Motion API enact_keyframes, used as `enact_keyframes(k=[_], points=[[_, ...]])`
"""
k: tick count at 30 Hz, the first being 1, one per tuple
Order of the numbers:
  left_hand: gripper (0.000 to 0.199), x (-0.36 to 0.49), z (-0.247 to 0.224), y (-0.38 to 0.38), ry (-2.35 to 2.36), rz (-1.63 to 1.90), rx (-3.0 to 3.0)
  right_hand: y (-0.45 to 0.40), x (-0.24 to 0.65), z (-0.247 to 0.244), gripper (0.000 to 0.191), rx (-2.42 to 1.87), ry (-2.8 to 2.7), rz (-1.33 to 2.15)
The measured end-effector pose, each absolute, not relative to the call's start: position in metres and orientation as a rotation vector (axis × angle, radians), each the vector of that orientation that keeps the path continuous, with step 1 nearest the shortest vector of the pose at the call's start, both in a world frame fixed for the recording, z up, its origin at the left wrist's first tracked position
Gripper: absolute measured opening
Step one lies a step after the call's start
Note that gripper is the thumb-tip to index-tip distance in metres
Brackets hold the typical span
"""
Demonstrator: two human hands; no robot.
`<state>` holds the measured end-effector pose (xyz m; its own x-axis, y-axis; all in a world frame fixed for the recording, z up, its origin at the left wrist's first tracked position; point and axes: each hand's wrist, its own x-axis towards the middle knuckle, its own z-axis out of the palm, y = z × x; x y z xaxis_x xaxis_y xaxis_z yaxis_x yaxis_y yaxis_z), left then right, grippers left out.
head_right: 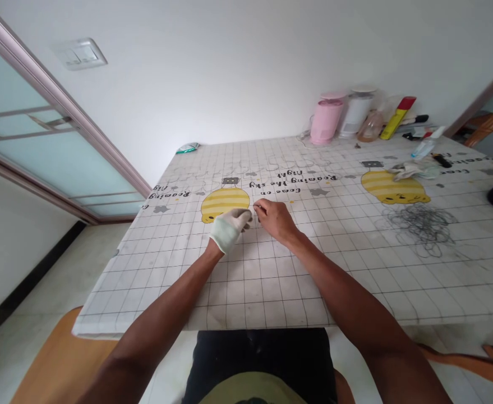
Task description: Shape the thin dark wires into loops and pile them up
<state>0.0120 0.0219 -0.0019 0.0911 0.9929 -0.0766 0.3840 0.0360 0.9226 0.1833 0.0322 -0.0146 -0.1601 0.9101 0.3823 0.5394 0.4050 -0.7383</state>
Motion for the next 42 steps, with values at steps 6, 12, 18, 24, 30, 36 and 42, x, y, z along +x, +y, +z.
enact_keyframes(k=[6, 12, 18, 24, 30, 36, 42], points=[[0.032, 0.001, 0.003, 0.031, 1.506, 1.015, 1.495, 0.022, 0.177, -0.011, 0.025, -1.136, -2.044, 0.649], [0.022, 0.000, 0.008, 0.025, 1.539, 0.896, 1.616, 0.024, 0.180, -0.014, 0.030, -1.068, -2.258, 0.448], [0.020, -0.001, 0.000, 0.028, 1.448, 0.899, 1.501, 0.024, 0.185, -0.013, 0.032, -1.012, -2.486, 0.116], [0.020, 0.003, -0.016, 0.033, 1.321, 0.926, 1.368, 0.027, 0.189, -0.016, 0.033, -1.018, -2.560, -0.046], [0.016, 0.003, -0.009, 0.034, 1.320, 0.910, 1.335, 0.033, 0.195, -0.015, 0.034, -1.035, -2.479, 0.105], [0.020, 0.005, -0.001, 0.022, 1.248, 0.854, 1.359, 0.033, 0.197, -0.005, 0.025, -1.180, -2.005, 0.653], [0.018, 0.023, -0.020, 0.018, 1.112, 0.755, 1.198, 0.030, 0.190, 0.000, 0.024, -1.207, -1.898, 0.691]])
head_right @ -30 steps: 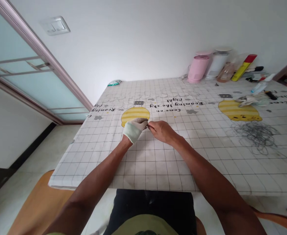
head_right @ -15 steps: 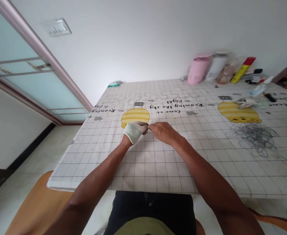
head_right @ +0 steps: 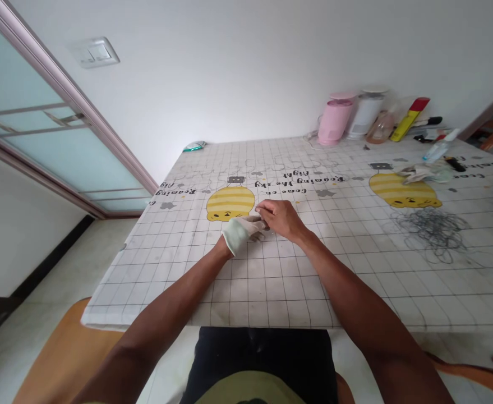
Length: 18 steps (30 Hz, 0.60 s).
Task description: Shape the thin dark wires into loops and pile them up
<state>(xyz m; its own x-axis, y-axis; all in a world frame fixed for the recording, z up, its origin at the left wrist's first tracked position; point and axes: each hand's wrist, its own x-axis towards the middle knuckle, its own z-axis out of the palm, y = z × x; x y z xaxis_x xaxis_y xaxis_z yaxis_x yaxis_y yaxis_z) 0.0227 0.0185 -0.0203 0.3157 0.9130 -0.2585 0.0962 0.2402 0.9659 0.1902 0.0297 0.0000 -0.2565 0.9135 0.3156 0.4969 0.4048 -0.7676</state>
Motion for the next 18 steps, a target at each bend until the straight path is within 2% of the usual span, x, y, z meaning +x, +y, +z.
enact_keyframes(k=[7, 18], points=[[0.016, 0.029, -0.040, 0.030, 1.139, 0.742, 1.113, 0.032, 0.189, -0.006, 0.027, -1.247, -1.851, 0.653], [0.013, 0.026, -0.039, 0.025, 1.165, 0.858, 1.242, 0.031, 0.179, -0.013, 0.022, -1.262, -1.809, 0.649]])
